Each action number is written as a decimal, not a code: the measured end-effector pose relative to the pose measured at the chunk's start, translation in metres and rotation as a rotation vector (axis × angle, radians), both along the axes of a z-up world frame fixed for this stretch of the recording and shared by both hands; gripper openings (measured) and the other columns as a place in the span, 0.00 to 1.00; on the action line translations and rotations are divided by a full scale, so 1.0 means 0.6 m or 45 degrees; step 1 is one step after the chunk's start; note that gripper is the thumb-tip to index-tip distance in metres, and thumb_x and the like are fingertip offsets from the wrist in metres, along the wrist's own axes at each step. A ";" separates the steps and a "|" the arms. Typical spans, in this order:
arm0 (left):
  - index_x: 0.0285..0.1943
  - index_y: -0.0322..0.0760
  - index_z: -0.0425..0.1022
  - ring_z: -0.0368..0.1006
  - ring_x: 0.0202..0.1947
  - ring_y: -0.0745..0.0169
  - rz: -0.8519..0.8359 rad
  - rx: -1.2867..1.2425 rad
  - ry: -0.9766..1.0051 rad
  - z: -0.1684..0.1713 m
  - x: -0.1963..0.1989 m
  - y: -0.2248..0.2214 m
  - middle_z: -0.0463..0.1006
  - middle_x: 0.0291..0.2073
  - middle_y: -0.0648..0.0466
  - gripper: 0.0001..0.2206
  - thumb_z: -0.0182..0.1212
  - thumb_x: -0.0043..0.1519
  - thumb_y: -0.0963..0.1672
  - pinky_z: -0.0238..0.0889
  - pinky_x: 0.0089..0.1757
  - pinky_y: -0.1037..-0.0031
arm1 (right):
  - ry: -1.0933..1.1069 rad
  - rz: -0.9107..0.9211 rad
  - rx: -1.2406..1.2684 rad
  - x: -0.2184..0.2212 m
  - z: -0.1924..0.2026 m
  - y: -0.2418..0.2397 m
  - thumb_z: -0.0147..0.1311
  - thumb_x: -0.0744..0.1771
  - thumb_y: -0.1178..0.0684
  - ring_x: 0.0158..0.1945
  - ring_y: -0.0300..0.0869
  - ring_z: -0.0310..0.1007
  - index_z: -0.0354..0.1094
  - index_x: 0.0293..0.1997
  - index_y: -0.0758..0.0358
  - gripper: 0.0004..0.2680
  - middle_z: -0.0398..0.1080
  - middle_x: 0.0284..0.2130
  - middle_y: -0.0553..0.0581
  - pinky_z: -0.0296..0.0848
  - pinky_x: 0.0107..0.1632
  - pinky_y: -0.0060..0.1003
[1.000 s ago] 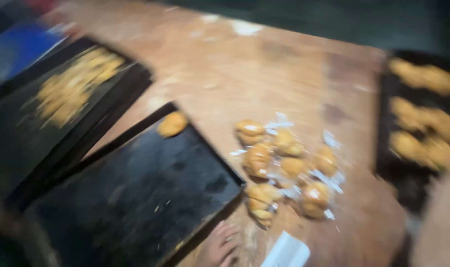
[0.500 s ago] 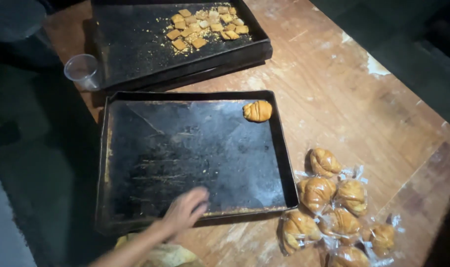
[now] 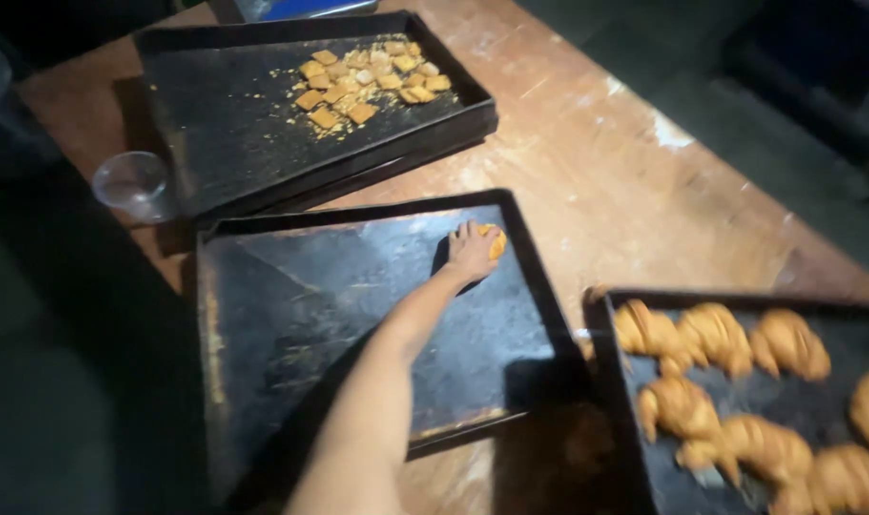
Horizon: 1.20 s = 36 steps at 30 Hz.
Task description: The person picks baked croissants one at a time from black baking trays on a wooden table, opens a clear plastic bag, inserts a croissant into it, and places the bagged croissant in a pile on the table, repeating the cycle for many croissants.
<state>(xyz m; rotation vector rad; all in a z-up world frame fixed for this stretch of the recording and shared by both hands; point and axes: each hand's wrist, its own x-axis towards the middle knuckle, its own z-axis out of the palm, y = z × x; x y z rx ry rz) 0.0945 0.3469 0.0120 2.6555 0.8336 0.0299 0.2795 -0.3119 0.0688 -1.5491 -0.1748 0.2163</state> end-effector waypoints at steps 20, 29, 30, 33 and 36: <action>0.76 0.30 0.54 0.70 0.58 0.27 0.677 -2.059 -1.736 0.159 -0.804 -0.234 0.68 0.65 0.34 0.35 0.50 0.64 0.55 0.63 0.55 0.44 | 0.221 0.275 -0.361 -0.626 -0.190 0.520 0.60 0.64 0.50 0.31 0.44 0.72 0.70 0.48 0.67 0.13 0.74 0.30 0.57 0.74 0.36 0.41; 0.76 0.34 0.57 0.70 0.62 0.53 -0.251 -2.391 -0.647 0.286 -0.609 -0.370 0.70 0.64 0.45 0.27 0.52 0.68 0.48 0.65 0.60 0.64 | -0.752 0.168 -0.448 -0.768 0.306 0.391 0.67 0.61 0.56 0.46 0.47 0.76 0.66 0.57 0.66 0.20 0.72 0.46 0.64 0.74 0.48 0.37; 0.76 0.32 0.59 0.69 0.64 0.60 -0.542 -2.353 -0.440 0.288 -0.585 -0.381 0.70 0.66 0.48 0.27 0.54 0.69 0.48 0.63 0.62 0.68 | -0.845 0.286 -0.274 -0.770 0.342 0.383 0.69 0.58 0.54 0.57 0.51 0.70 0.57 0.64 0.71 0.30 0.65 0.57 0.70 0.71 0.57 0.38; 0.76 0.35 0.60 0.68 0.62 0.64 -0.872 -2.271 0.048 0.269 -0.510 -0.444 0.71 0.64 0.50 0.27 0.57 0.69 0.48 0.62 0.61 0.69 | -0.461 0.309 -0.425 -0.773 0.267 0.309 0.70 0.54 0.60 0.55 0.45 0.73 0.60 0.64 0.69 0.32 0.72 0.53 0.61 0.69 0.57 0.36; 0.72 0.35 0.63 0.70 0.57 0.63 -1.110 -1.929 0.047 0.222 -0.429 -0.497 0.74 0.58 0.51 0.25 0.57 0.69 0.49 0.65 0.56 0.70 | -0.150 -0.032 -0.365 -0.788 0.130 0.225 0.67 0.59 0.64 0.54 0.45 0.76 0.70 0.59 0.68 0.22 0.78 0.50 0.61 0.74 0.57 0.38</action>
